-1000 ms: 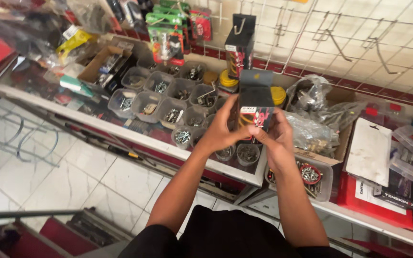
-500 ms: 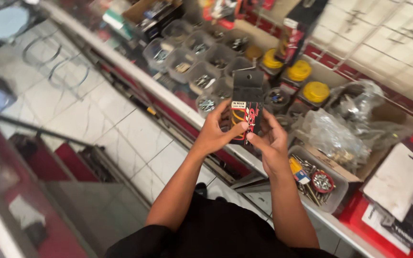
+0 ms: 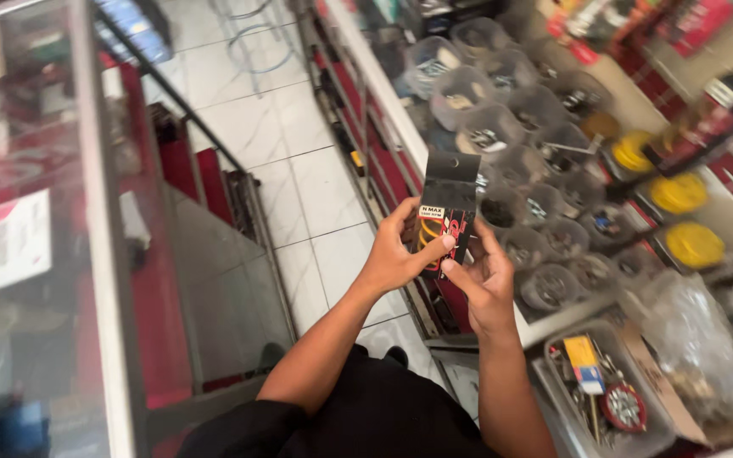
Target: The person moves various boxed and packaged small parts from a counter to a display shelf, placing them in rows and hanging them on hooks.
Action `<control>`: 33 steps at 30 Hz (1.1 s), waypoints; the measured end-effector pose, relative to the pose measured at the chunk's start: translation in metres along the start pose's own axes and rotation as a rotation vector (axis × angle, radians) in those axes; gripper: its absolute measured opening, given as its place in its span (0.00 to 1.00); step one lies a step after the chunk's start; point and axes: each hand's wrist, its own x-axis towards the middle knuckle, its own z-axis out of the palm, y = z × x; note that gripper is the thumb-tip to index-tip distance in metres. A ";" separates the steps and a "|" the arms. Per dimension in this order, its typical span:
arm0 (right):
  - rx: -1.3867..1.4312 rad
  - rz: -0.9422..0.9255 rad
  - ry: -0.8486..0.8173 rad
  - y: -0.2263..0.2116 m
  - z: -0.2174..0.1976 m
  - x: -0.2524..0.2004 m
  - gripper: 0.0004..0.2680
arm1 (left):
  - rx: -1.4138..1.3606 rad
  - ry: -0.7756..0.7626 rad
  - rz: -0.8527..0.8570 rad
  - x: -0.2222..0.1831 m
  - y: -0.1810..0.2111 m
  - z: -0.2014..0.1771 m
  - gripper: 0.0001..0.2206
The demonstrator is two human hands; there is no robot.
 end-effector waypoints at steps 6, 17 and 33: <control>0.053 0.098 -0.150 0.020 0.045 0.025 0.26 | 0.173 0.227 0.025 -0.016 0.015 -0.045 0.24; 0.030 0.202 -0.311 0.062 0.128 0.071 0.27 | 0.205 0.327 0.026 -0.034 0.045 -0.147 0.31; 0.104 0.242 -0.588 0.142 0.256 0.121 0.24 | 0.342 0.545 0.101 -0.088 0.074 -0.270 0.44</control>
